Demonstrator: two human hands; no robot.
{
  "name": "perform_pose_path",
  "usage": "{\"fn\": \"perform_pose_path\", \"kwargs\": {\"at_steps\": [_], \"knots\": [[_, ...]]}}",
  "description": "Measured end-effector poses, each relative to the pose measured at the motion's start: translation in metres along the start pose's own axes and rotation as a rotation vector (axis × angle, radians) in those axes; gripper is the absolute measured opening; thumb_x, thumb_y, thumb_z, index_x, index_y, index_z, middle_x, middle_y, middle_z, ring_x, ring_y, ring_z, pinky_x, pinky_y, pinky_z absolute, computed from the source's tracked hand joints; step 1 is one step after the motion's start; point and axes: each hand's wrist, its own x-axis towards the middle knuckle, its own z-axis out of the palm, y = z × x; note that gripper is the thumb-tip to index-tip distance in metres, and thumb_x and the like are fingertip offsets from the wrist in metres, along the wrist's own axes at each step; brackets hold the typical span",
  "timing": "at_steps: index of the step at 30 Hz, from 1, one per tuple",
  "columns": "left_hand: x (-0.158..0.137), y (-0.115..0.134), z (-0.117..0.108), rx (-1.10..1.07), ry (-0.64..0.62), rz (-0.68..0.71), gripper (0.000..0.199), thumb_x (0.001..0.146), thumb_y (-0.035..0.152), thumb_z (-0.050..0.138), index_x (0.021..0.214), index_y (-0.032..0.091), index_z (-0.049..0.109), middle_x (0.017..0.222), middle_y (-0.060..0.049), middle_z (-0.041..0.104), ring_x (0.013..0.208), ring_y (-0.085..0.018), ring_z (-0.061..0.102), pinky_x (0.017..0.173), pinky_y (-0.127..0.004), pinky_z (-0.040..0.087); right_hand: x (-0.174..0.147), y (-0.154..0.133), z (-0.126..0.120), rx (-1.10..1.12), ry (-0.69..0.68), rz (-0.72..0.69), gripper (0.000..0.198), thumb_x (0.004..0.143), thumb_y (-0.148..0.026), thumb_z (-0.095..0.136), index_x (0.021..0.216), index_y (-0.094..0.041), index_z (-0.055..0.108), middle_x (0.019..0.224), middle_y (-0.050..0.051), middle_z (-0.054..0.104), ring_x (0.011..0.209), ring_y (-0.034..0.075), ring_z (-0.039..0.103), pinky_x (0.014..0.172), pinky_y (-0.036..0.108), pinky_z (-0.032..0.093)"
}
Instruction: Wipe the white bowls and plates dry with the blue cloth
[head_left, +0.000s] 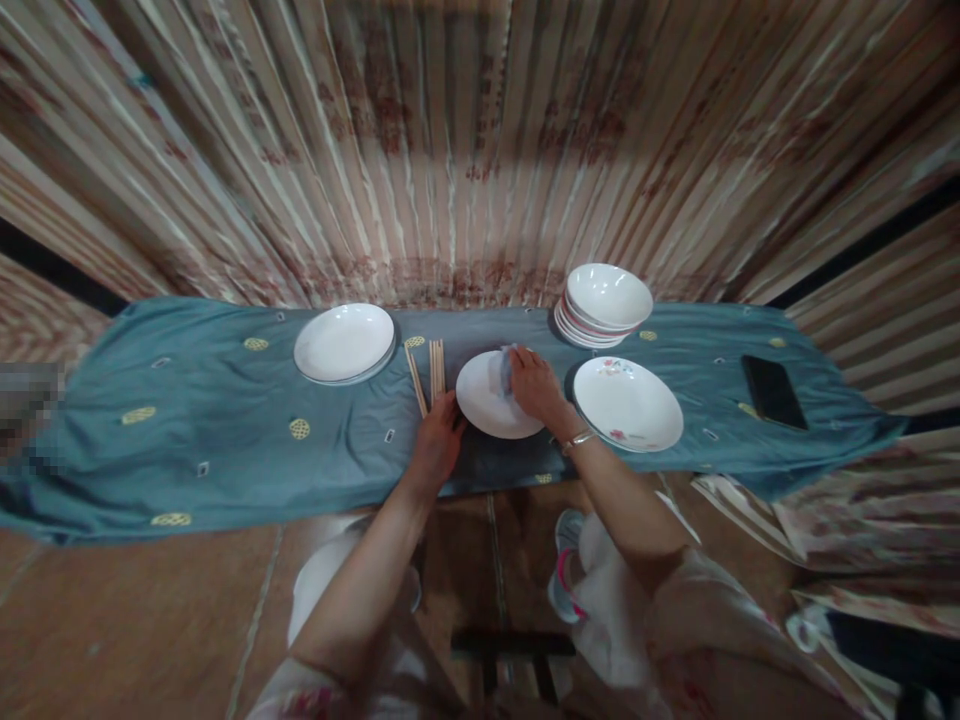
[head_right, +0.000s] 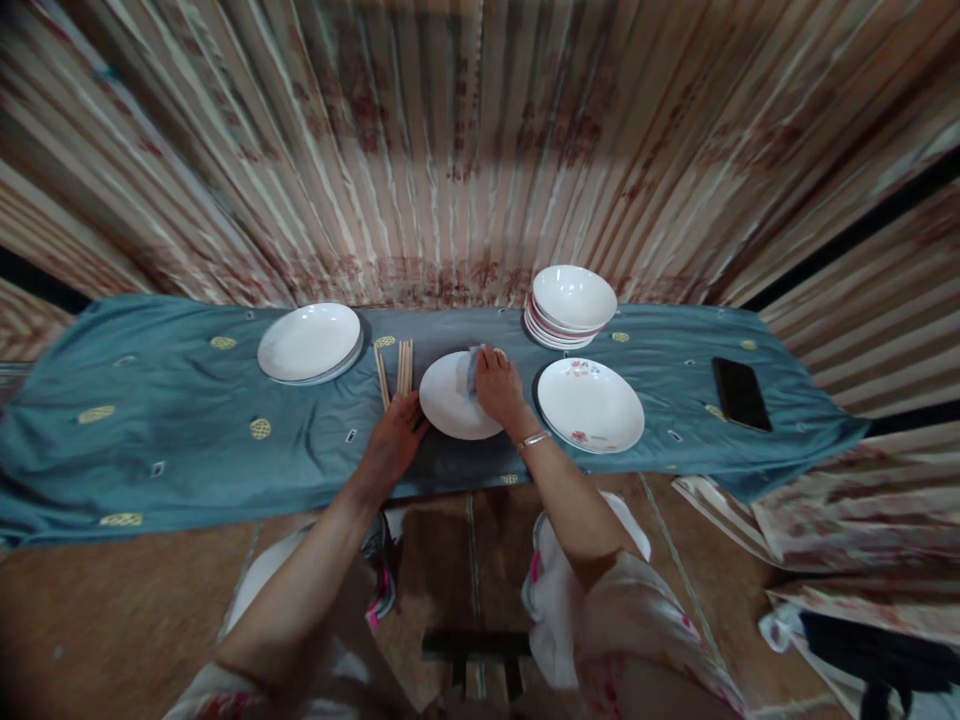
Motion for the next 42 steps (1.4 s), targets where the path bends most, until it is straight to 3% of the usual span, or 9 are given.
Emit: {"fn": "perform_pose_path", "kwargs": {"at_steps": [5, 11, 14, 21, 27, 33, 37, 42], "knots": [[0.004, -0.002, -0.004, 0.039, -0.046, 0.026, 0.035, 0.096, 0.039, 0.037, 0.083, 0.024, 0.065, 0.110, -0.008, 0.070, 0.123, -0.025, 0.055, 0.104, -0.041, 0.043, -0.016, 0.012, -0.005, -0.078, -0.079, 0.024, 0.048, 0.095, -0.010, 0.033, 0.140, 0.004, 0.042, 0.145, 0.028, 0.046, 0.124, 0.031, 0.052, 0.101, 0.039, 0.042], [0.005, -0.002, 0.000, 0.009, -0.018, 0.020, 0.035, 0.096, 0.035, 0.036, 0.079, 0.023, 0.064, 0.101, -0.008, 0.071, 0.114, -0.024, 0.059, 0.097, -0.038, 0.046, -0.040, 0.017, -0.017, -0.100, -0.135, 0.050, 0.040, 0.095, -0.011, 0.035, 0.128, 0.001, 0.055, 0.134, 0.025, 0.055, 0.121, 0.032, 0.051, 0.097, 0.039, 0.044], [0.004, -0.001, 0.003, 0.001, -0.018, 0.032, 0.034, 0.096, 0.036, 0.038, 0.079, 0.022, 0.065, 0.101, -0.007, 0.071, 0.112, -0.023, 0.059, 0.095, -0.035, 0.047, -0.053, 0.016, -0.022, -0.105, -0.146, -0.010, 0.034, 0.093, -0.011, 0.039, 0.116, -0.001, 0.062, 0.125, 0.024, 0.060, 0.123, 0.031, 0.049, 0.098, 0.039, 0.043], [0.002, 0.000, 0.008, -0.037, -0.003, 0.021, 0.036, 0.097, 0.032, 0.036, 0.081, 0.019, 0.066, 0.098, -0.007, 0.071, 0.106, -0.021, 0.061, 0.092, -0.035, 0.048, -0.071, 0.006, -0.032, -0.060, -0.263, -0.241, 0.025, 0.094, -0.012, 0.046, 0.097, -0.009, 0.071, 0.107, 0.019, 0.070, 0.114, 0.026, 0.061, 0.100, 0.038, 0.046], [0.005, -0.004, 0.007, -0.013, -0.029, 0.060, 0.029, 0.094, 0.036, 0.045, 0.088, 0.018, 0.067, 0.099, -0.007, 0.072, 0.107, -0.022, 0.062, 0.090, -0.033, 0.049, -0.071, -0.009, -0.030, 0.216, -0.199, -0.308, 0.035, 0.095, -0.010, 0.043, 0.124, -0.002, 0.061, 0.131, 0.024, 0.061, 0.128, 0.027, 0.056, 0.108, 0.041, 0.046], [0.008, -0.005, 0.006, -0.018, -0.046, 0.068, 0.026, 0.093, 0.032, 0.045, 0.084, 0.019, 0.064, 0.095, -0.006, 0.072, 0.103, -0.021, 0.064, 0.089, -0.032, 0.049, -0.055, -0.023, 0.000, 0.434, -0.034, -0.433, 0.049, 0.090, -0.005, 0.040, 0.137, -0.006, 0.051, 0.144, 0.022, 0.052, 0.139, 0.025, 0.045, 0.115, 0.047, 0.041], [0.009, -0.005, 0.002, -0.004, -0.074, 0.055, 0.024, 0.092, 0.029, 0.044, 0.087, 0.019, 0.065, 0.098, -0.006, 0.071, 0.107, -0.020, 0.063, 0.093, -0.032, 0.048, -0.039, -0.027, 0.013, 0.480, -0.005, -0.449, 0.053, 0.087, -0.003, 0.040, 0.139, -0.005, 0.048, 0.146, 0.022, 0.049, 0.141, 0.025, 0.042, 0.117, 0.047, 0.038], [0.009, -0.005, 0.000, -0.016, -0.005, 0.012, 0.025, 0.094, 0.028, 0.040, 0.085, 0.020, 0.063, 0.099, -0.007, 0.071, 0.113, -0.021, 0.061, 0.098, -0.035, 0.047, -0.027, -0.033, 0.010, 0.420, -0.031, -0.401, 0.052, 0.089, -0.006, 0.039, 0.140, -0.002, 0.046, 0.146, 0.023, 0.048, 0.141, 0.026, 0.042, 0.119, 0.045, 0.036]]}}
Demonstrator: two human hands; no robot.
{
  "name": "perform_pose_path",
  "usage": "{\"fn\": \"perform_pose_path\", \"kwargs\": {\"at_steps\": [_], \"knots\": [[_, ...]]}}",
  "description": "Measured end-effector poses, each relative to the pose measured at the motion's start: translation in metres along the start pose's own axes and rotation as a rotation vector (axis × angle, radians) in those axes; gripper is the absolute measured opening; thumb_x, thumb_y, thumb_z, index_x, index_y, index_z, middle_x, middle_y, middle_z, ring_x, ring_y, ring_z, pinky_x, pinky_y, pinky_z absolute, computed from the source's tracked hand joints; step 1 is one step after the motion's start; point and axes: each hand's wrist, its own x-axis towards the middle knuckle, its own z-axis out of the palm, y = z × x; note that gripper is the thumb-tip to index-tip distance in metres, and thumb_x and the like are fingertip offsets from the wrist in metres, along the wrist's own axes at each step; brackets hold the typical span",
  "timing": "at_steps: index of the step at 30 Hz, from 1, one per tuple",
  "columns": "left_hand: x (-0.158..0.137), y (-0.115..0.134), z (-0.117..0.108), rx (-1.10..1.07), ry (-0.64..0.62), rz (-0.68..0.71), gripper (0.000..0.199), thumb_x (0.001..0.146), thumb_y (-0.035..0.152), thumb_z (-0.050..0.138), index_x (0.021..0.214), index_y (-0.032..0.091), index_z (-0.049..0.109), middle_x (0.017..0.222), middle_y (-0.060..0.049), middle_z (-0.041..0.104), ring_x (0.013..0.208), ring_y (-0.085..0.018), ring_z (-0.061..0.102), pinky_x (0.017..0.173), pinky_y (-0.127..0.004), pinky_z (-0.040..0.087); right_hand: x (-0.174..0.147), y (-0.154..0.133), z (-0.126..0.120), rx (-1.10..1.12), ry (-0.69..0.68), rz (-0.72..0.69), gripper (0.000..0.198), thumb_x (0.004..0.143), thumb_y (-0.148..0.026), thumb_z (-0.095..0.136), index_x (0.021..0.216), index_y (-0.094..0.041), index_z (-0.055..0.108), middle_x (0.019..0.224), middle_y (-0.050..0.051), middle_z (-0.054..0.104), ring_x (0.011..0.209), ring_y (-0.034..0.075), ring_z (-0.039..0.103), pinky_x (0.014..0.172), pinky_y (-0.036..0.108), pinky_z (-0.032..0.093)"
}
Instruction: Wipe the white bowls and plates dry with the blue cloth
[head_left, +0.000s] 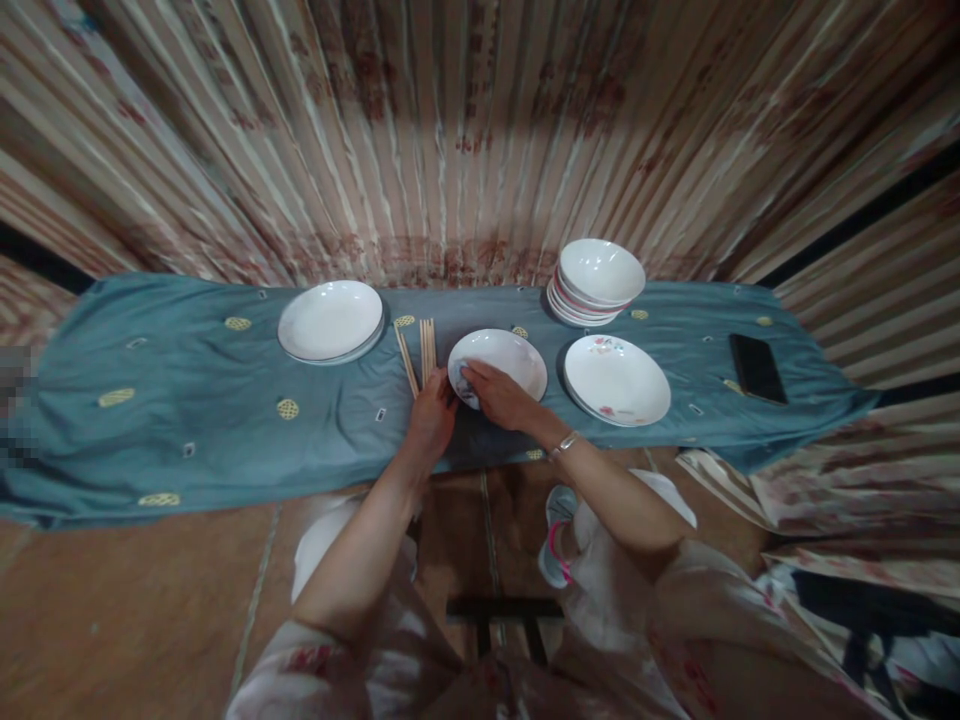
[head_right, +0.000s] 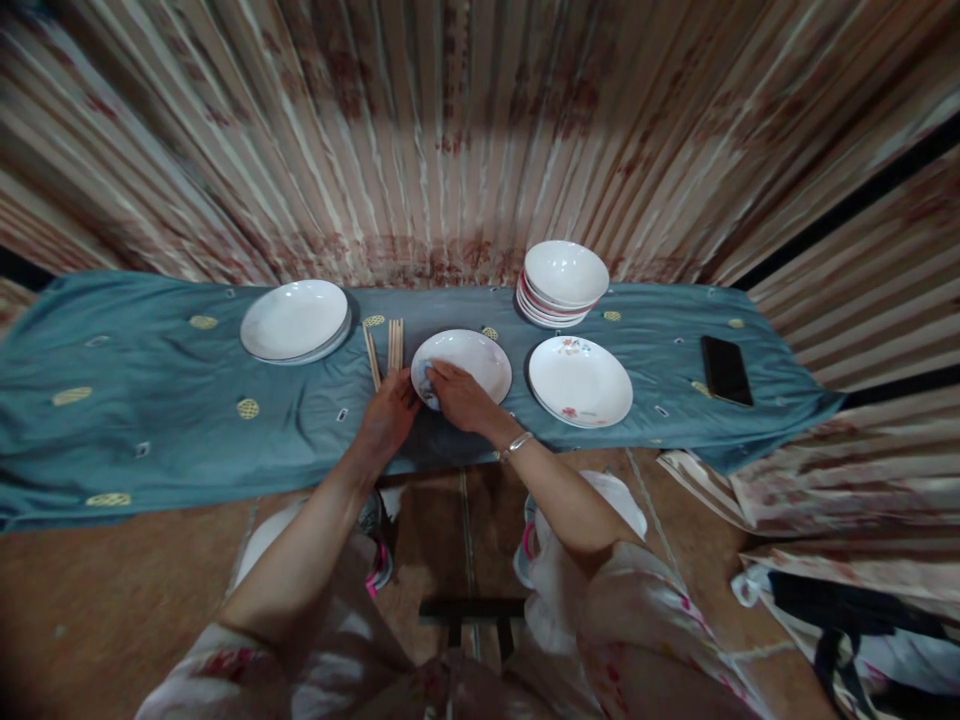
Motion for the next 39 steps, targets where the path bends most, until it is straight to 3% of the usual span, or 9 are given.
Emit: {"fn": "perform_pose_path", "kwargs": {"at_steps": [6, 18, 26, 32, 39], "knots": [[-0.003, 0.001, 0.001, 0.039, -0.029, 0.011, 0.032, 0.096, 0.032, 0.034, 0.087, 0.021, 0.063, 0.110, -0.010, 0.070, 0.116, -0.022, 0.060, 0.098, -0.036, 0.048, 0.010, 0.006, -0.003, -0.144, -0.021, 0.065, 0.047, 0.096, -0.013, 0.038, 0.139, 0.005, 0.045, 0.146, 0.026, 0.046, 0.141, 0.028, 0.041, 0.119, 0.040, 0.033], [-0.007, 0.005, 0.003, 0.030, 0.004, -0.024, 0.038, 0.098, 0.032, 0.032, 0.078, 0.021, 0.062, 0.104, -0.007, 0.070, 0.109, -0.020, 0.061, 0.095, -0.033, 0.047, -0.007, 0.030, -0.015, -0.283, -0.081, 0.250, 0.046, 0.098, -0.018, 0.040, 0.141, -0.001, 0.044, 0.145, 0.025, 0.047, 0.137, 0.027, 0.044, 0.112, 0.042, 0.040], [-0.007, 0.004, 0.005, 0.053, -0.011, 0.010, 0.040, 0.097, 0.035, 0.033, 0.077, 0.022, 0.065, 0.106, -0.008, 0.071, 0.110, -0.022, 0.061, 0.093, -0.035, 0.049, -0.035, 0.021, -0.029, -0.290, -0.192, 0.123, 0.037, 0.093, -0.011, 0.043, 0.121, -0.003, 0.065, 0.140, 0.021, 0.056, 0.137, 0.030, 0.046, 0.113, 0.046, 0.039], [-0.009, 0.006, 0.008, 0.015, 0.007, 0.002, 0.036, 0.097, 0.033, 0.035, 0.079, 0.019, 0.064, 0.103, -0.008, 0.071, 0.107, -0.020, 0.062, 0.094, -0.035, 0.050, -0.049, 0.012, -0.032, -0.104, -0.173, 0.194, 0.043, 0.095, -0.015, 0.040, 0.135, -0.008, 0.056, 0.139, 0.018, 0.058, 0.135, 0.025, 0.050, 0.111, 0.045, 0.044], [-0.006, 0.004, 0.007, 0.029, 0.040, -0.009, 0.036, 0.098, 0.033, 0.034, 0.082, 0.020, 0.064, 0.106, -0.008, 0.071, 0.112, -0.021, 0.061, 0.095, -0.034, 0.049, -0.048, 0.003, -0.025, -0.005, -0.132, 0.109, 0.041, 0.096, -0.017, 0.042, 0.135, -0.012, 0.057, 0.138, 0.014, 0.060, 0.135, 0.022, 0.050, 0.112, 0.043, 0.044]]}}
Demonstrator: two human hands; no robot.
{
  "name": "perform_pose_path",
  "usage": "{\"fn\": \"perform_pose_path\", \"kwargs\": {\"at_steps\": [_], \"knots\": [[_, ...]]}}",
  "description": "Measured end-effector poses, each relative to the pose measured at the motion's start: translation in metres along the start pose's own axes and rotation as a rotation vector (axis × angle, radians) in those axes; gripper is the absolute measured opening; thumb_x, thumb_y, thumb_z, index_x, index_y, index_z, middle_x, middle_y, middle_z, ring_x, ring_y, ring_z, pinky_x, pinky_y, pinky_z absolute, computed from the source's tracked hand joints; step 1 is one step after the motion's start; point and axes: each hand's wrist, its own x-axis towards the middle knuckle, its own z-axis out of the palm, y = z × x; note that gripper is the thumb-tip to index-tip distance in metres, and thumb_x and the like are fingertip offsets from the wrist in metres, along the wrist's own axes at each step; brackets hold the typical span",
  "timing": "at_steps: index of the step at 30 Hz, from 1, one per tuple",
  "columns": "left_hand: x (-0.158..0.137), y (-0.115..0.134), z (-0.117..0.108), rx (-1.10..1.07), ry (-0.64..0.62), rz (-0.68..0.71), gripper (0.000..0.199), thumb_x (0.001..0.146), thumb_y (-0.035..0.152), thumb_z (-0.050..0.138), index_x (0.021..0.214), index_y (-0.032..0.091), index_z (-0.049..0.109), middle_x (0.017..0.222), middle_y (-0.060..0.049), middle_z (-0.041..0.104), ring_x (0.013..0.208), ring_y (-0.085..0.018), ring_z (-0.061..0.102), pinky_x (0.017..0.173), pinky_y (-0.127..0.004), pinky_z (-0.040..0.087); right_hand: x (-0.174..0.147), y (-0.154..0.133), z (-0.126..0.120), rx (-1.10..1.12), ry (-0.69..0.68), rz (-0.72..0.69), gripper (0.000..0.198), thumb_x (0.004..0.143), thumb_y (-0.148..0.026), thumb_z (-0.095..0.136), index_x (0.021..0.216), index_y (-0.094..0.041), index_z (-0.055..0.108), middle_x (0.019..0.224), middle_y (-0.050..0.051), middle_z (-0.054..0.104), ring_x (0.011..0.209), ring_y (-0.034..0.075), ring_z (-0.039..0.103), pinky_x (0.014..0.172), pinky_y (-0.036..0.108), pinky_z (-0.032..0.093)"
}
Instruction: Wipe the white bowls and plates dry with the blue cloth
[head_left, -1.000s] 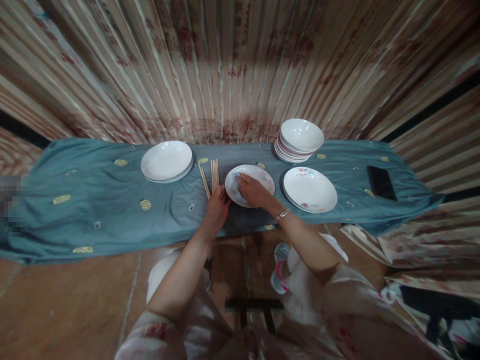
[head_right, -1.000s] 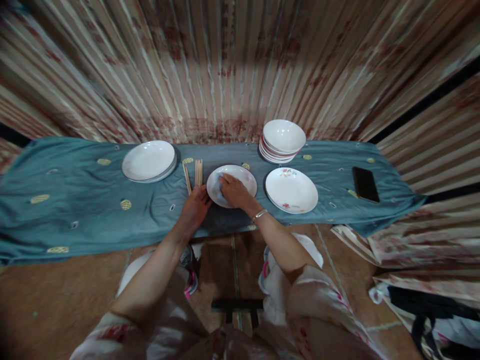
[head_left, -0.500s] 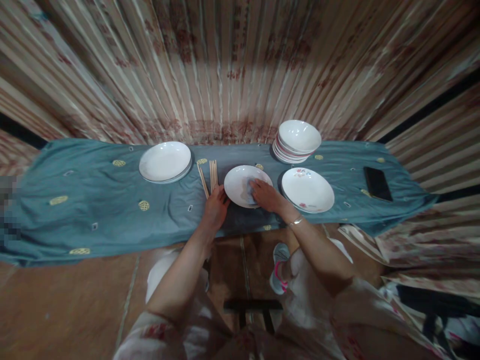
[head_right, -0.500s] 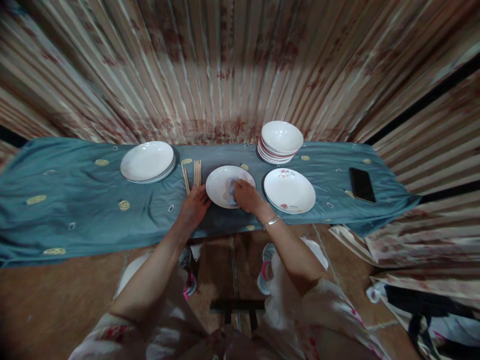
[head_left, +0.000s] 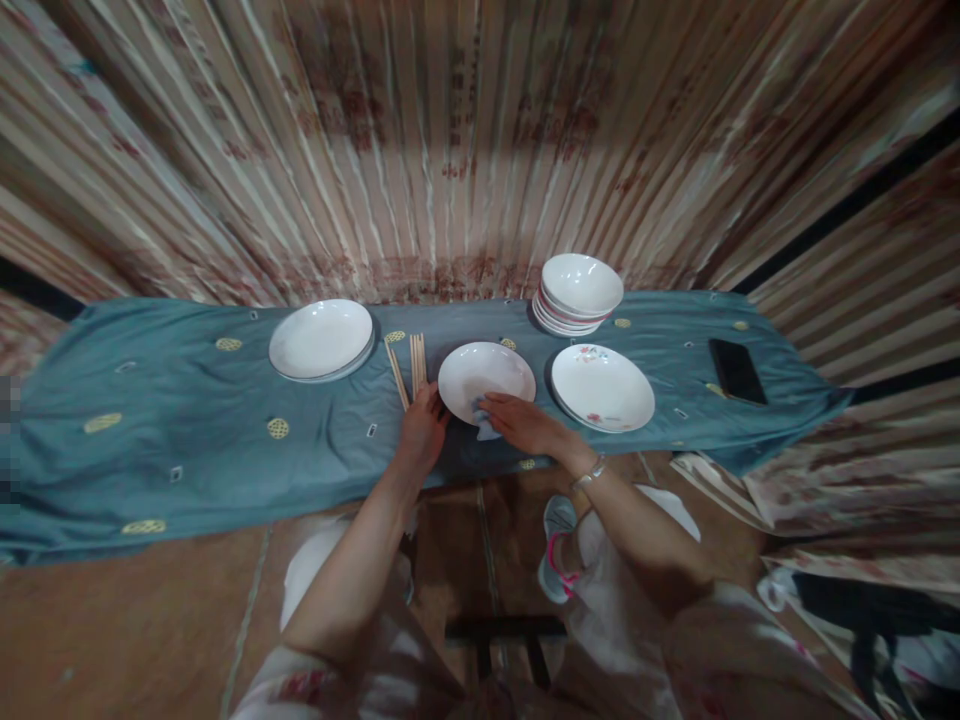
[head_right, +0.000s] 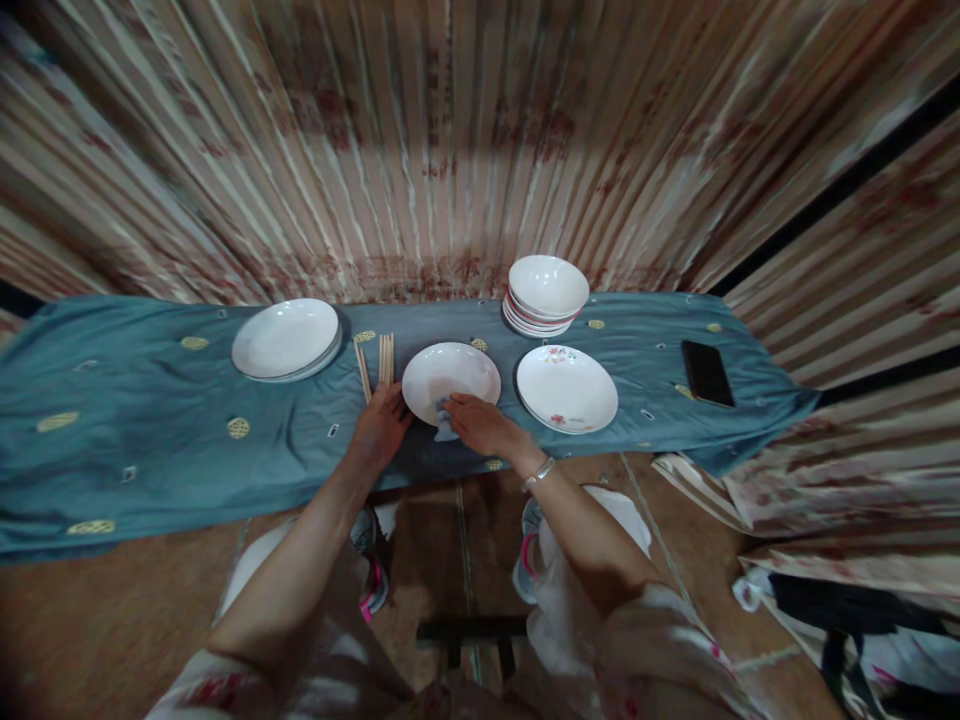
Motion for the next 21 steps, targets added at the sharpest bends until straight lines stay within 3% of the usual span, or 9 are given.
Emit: {"fn": "perform_pose_path", "kwargs": {"at_steps": [7, 14, 17, 21], "knots": [[0.006, -0.007, -0.006, 0.048, -0.046, 0.086, 0.023, 0.090, 0.034, 0.046, 0.081, 0.024, 0.065, 0.100, -0.010, 0.072, 0.113, -0.026, 0.060, 0.094, -0.038, 0.051, 0.017, -0.021, 0.001, 0.064, 0.017, -0.057, 0.043, 0.095, -0.012, 0.039, 0.135, -0.007, 0.055, 0.137, 0.020, 0.059, 0.134, 0.023, 0.051, 0.112, 0.043, 0.045], [0.007, -0.004, -0.008, 0.031, -0.054, 0.049, 0.032, 0.094, 0.034, 0.038, 0.079, 0.024, 0.064, 0.107, -0.009, 0.070, 0.118, -0.025, 0.058, 0.096, -0.039, 0.049, 0.022, -0.014, -0.006, 0.040, 0.222, 0.039, 0.046, 0.094, -0.018, 0.048, 0.139, -0.009, 0.050, 0.147, 0.023, 0.047, 0.138, 0.029, 0.044, 0.114, 0.051, 0.039], [0.006, -0.003, -0.006, 0.015, -0.042, 0.037, 0.033, 0.094, 0.033, 0.038, 0.078, 0.024, 0.065, 0.105, -0.010, 0.071, 0.120, -0.027, 0.057, 0.097, -0.041, 0.049, 0.016, -0.011, -0.013, 0.058, 0.180, 0.049, 0.041, 0.097, -0.021, 0.047, 0.136, -0.008, 0.055, 0.139, 0.022, 0.056, 0.128, 0.027, 0.055, 0.110, 0.046, 0.043], [0.004, -0.003, -0.004, 0.009, -0.035, 0.037, 0.034, 0.095, 0.032, 0.036, 0.079, 0.025, 0.065, 0.100, -0.010, 0.072, 0.117, -0.027, 0.058, 0.098, -0.041, 0.049, 0.015, -0.016, -0.013, 0.106, 0.057, -0.037, 0.036, 0.097, -0.017, 0.046, 0.129, -0.015, 0.061, 0.127, 0.015, 0.065, 0.115, 0.023, 0.062, 0.101, 0.042, 0.048]]}}
